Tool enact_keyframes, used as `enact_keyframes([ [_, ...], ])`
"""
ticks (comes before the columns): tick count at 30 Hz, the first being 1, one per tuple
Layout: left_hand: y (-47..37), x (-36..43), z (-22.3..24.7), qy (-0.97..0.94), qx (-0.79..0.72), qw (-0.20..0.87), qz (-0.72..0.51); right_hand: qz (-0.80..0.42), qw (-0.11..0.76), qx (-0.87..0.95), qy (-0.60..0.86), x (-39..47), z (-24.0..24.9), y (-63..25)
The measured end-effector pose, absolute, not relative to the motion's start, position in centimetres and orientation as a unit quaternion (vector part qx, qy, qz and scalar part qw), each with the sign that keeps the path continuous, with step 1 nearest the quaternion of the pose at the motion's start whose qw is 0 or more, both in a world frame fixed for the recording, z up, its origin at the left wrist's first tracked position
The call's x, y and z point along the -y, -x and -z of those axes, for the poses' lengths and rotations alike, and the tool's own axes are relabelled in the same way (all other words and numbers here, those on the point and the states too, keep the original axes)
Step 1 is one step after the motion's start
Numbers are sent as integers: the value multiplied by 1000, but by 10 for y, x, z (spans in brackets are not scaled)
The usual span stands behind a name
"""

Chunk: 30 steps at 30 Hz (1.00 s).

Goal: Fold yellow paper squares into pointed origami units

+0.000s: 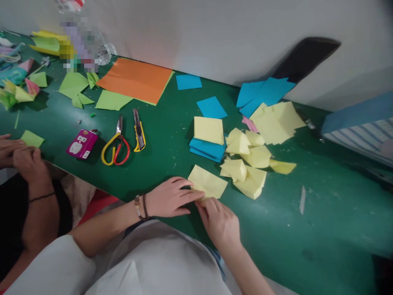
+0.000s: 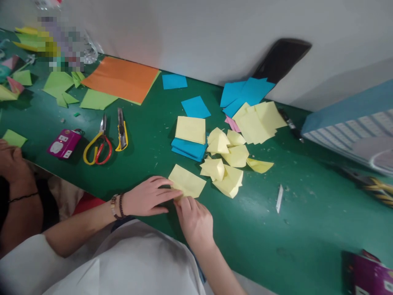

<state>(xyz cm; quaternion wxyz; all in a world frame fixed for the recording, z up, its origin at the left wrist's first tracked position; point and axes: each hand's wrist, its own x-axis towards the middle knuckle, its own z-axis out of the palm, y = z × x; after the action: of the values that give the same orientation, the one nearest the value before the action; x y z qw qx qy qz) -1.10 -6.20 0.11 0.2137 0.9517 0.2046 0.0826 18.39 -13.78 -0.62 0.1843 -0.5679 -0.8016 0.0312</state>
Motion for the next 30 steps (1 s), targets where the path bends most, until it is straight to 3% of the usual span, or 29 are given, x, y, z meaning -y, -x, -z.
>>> enact_keyframes([
  [5, 11, 62, -2, -952, -206, 212, -72, -105, 242, 788, 557, 142, 3, -188],
  [8, 12, 61, -3, -959, -191, 197, -70, -67, 277, 743, 606, 136, 0, -211],
  [11, 15, 59, 0, -965, -168, 183, -87, 9, 245, 757, 606, 127, 0, -238],
  [16, 19, 55, 9, -963, -131, 187, -147, 14, 179, 839, 514, 117, 3, -260],
  [25, 17, 59, -1, -968, -182, 138, -105, 10, 195, 892, 409, 122, -3, -253],
  [30, 18, 67, 2, -969, -194, 129, -85, -50, 212, 885, 411, 125, -5, -245],
])
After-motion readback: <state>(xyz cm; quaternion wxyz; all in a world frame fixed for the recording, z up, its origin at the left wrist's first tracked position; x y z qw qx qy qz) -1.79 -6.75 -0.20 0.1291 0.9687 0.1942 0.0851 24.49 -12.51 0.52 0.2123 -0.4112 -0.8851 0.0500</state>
